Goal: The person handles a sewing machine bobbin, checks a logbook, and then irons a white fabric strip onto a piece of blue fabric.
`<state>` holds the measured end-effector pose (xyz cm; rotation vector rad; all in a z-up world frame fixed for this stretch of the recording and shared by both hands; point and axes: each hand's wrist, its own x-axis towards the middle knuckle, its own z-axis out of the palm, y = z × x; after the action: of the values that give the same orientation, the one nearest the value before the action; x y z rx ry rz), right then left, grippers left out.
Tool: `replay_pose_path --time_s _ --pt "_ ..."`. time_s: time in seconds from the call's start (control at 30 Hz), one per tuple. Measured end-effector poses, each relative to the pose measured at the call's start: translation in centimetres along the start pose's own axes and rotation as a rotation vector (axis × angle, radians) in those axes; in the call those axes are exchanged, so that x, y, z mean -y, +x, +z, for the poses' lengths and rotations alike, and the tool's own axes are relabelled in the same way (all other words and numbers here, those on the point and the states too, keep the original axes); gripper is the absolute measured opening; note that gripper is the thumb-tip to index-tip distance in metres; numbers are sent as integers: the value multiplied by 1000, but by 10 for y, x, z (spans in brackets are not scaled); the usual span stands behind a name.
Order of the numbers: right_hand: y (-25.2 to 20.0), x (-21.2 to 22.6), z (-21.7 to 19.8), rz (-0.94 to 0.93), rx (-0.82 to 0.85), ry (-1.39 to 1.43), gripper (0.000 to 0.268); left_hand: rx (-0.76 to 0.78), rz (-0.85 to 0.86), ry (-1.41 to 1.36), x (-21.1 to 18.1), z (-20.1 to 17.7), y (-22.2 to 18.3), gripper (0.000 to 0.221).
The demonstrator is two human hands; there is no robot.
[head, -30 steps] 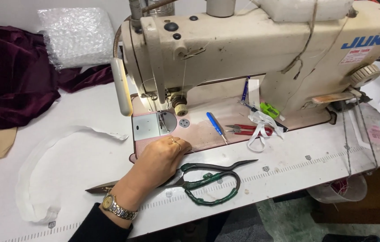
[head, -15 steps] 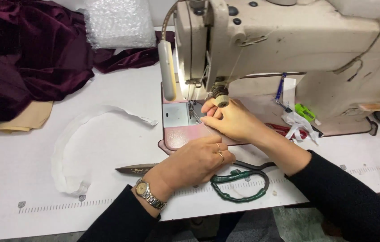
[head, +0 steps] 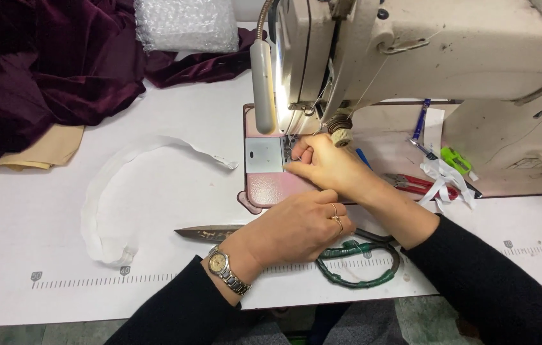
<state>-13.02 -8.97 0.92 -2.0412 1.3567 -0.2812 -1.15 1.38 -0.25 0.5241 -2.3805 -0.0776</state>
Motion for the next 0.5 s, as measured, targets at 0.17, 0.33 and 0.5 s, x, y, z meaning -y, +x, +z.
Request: replay_pose_path --time_s 0.17,0.33,0.5 --pt "10 -17 4 42 -37 -145 13 -19 -30 14 -5 -7 0 21" --pt "6 -14 1 -130 11 100 14 -68 -67 67 -10 -9 0 14" --pt "-13 2 -19 -10 -37 366 20 -160 -30 201 -34 -18 -8 6"
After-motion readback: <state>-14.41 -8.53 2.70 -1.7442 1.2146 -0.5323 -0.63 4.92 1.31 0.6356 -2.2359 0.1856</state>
